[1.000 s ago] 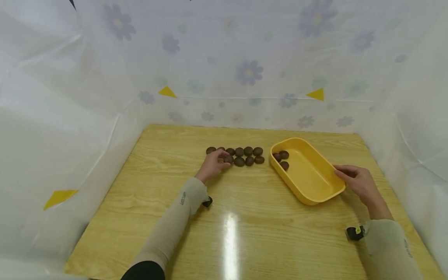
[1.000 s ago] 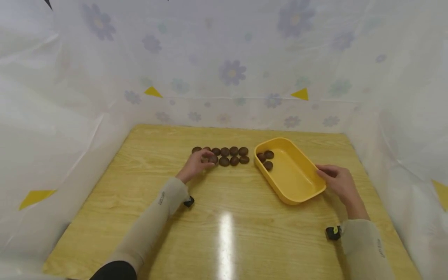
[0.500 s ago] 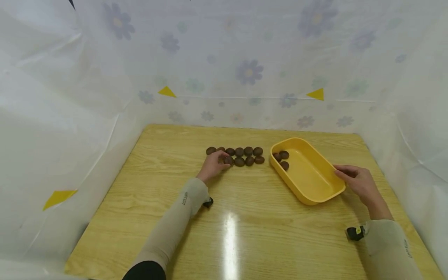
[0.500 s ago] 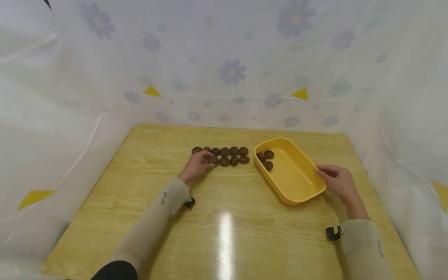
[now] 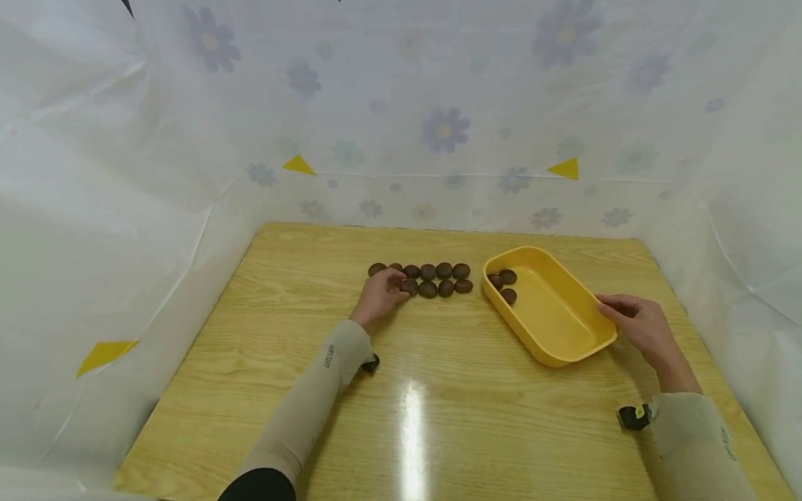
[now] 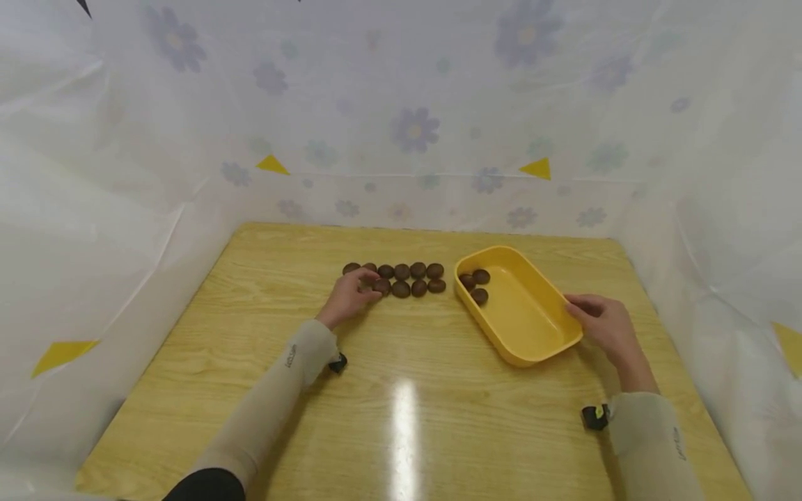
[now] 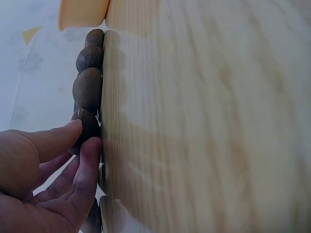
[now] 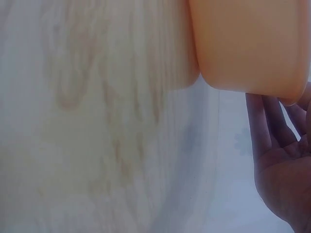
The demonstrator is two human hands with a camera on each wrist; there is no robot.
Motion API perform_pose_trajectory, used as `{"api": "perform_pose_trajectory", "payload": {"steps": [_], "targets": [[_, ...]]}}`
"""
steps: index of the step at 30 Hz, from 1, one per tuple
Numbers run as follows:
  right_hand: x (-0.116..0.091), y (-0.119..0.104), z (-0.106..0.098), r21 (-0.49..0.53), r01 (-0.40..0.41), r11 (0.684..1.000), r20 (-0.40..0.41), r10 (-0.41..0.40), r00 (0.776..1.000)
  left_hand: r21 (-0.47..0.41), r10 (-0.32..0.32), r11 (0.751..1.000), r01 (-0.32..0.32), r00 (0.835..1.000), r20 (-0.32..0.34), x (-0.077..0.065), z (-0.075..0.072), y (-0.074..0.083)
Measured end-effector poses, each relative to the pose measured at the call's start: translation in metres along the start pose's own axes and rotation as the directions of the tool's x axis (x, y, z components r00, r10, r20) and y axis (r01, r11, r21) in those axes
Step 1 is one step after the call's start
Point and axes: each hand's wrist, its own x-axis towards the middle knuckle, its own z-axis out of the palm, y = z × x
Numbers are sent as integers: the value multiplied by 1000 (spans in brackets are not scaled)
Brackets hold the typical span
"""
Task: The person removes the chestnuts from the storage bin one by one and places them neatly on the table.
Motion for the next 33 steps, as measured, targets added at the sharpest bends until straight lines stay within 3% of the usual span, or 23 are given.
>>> {"api": "perform_pose_trajectory", "payload": {"steps": [6, 14, 21, 25, 30, 33], "targets": [[-3, -1, -1, -39, 34, 999, 6, -34, 999, -20, 21, 1000, -21, 1000, 7, -3, -4, -5], [-1, -6, 1, -132, 86, 987, 103, -73, 992, -24, 34, 999, -34, 999, -5, -9, -8, -5], [0, -10, 1, -57, 98, 994, 182, -86, 979, -111, 22, 994, -22, 1000, -6, -9, -10, 4], [4, -11, 5, -51, 81, 995, 208, -68, 976, -125, 63, 990, -66, 998, -22, -10, -7, 15], [4, -12, 7, -19, 11, 1000, 242, -6, 970, -105, 158, 983, -154, 987, 35, -11, 5, 30], [6, -15, 8, -16, 12, 1000, 247, -7, 969, -117, 195, 975, -187, 979, 55, -12, 12, 39]]}}
